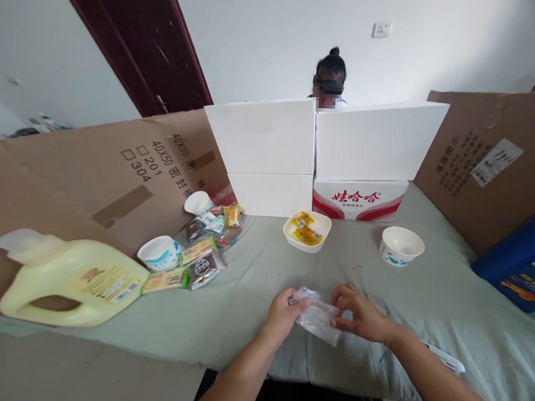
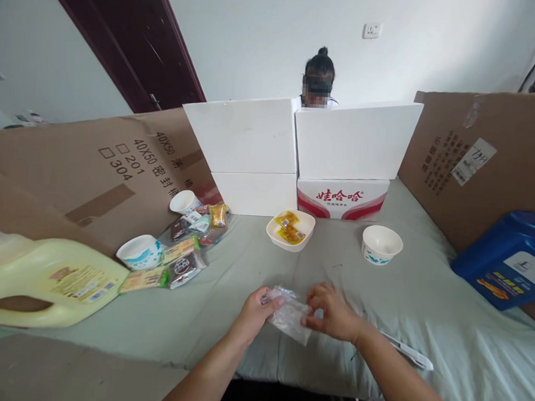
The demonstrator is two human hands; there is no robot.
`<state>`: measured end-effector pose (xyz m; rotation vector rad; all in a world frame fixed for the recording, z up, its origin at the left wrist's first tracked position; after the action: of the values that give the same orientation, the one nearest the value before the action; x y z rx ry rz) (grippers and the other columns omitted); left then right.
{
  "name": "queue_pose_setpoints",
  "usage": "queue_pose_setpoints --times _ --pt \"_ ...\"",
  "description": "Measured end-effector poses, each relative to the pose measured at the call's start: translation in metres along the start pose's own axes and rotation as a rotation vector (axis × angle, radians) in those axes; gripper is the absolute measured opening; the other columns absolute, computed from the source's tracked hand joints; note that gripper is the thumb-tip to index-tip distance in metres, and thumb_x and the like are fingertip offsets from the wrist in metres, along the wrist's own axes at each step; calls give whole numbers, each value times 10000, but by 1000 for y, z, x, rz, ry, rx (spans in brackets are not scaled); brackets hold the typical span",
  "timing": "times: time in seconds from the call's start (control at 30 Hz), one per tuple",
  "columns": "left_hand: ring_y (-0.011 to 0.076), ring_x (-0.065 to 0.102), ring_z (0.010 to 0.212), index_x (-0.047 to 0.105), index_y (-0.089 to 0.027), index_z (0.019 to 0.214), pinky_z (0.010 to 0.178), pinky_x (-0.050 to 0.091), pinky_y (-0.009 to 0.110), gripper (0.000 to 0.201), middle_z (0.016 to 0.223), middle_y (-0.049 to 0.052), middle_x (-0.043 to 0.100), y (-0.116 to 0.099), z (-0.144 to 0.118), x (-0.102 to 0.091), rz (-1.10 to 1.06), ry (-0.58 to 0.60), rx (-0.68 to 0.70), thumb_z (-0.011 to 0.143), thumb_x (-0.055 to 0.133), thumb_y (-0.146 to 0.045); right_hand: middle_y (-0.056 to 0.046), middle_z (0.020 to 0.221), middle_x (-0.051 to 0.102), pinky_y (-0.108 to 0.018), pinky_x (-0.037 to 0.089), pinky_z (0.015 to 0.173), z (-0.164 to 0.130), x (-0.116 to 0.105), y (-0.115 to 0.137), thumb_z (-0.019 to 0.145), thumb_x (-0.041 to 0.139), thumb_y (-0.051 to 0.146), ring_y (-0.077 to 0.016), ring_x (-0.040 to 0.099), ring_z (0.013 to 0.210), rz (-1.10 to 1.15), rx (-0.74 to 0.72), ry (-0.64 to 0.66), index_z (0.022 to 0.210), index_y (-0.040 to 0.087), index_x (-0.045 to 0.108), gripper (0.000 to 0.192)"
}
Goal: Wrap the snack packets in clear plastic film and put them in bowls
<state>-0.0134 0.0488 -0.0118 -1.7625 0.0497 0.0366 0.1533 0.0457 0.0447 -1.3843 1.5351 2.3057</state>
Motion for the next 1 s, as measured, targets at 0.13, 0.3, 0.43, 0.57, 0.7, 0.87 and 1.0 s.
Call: queue_pose_setpoints --times 0.13,0.3,0.43,0.57,0.7,0.87,1.0 --pt "95 331 481 435 -201 491 524 214 232 436 460 -77 356 -3 2 -17 455 -176 128 600 790 -430 -106 1131 598 -423 418 951 -1 -7 -32 876 559 407 -255 510 1095 -296 121 -134 729 192 650 276" --pt "170 498 579 563 -219 658 584 333 261 248 605 -3 522 -33 -16 -24 690 -315 381 736 713 -399 -151 1298 531 -501 403 1013 -12 -5 -34 846 569 293 -299 464 1225 -493 136 -361 1217 174 558 390" --pt "202 580 757 614 -216 814 729 434 303 101 779 58 612 -56 -41 20 777 -50 693 876 538 -243 -130 1414 465 -506 331 1089 -17 13 -4 916 468 265 -276 334 1366 -534 -52 -402 1383 193 428 475" --pt "251 570 947 631 -206 923 854 462 384 106 996 86 627 -44 -46 54 869 187 723 841 564 -197 -130 1499 357 -546 266 1113 -19 47 -12 912 491 339 -285 255 1410 -594 -83 -194 1470 183 305 609" --pt "285 534 1015 623 -182 1017 890 446 462 194 1081 113 590 -35 -28 25 954 -94 638 834 602 -244 -136 1492 369 -556 270 1104 -31 45 -37 928 468 382 -295 277 1400 -613 25 -215 1441 167 366 565" --pt "279 542 910 640 -156 863 818 456 432 141 880 89 607 -25 -7 7 1002 -186 472 782 688 -261 -132 1363 526 -504 368 1053 -39 25 -39 924 483 378 -285 421 1306 -543 83 -358 1319 180 515 443" --pt "215 550 828 594 -185 744 752 450 337 99 785 38 600 -35 -1 16 942 -143 529 827 591 -130 -134 1330 545 -494 398 1011 -42 24 -36 866 569 393 -291 481 1228 -530 122 -352 1307 182 517 492"
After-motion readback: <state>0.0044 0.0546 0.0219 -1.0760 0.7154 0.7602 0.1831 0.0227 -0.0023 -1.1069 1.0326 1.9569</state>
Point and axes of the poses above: each hand's wrist, its own z-axis towards the middle knuckle, its own x-axis out of the palm, y = z × x, the point moved 9 cm from there along z, towards the middle knuckle
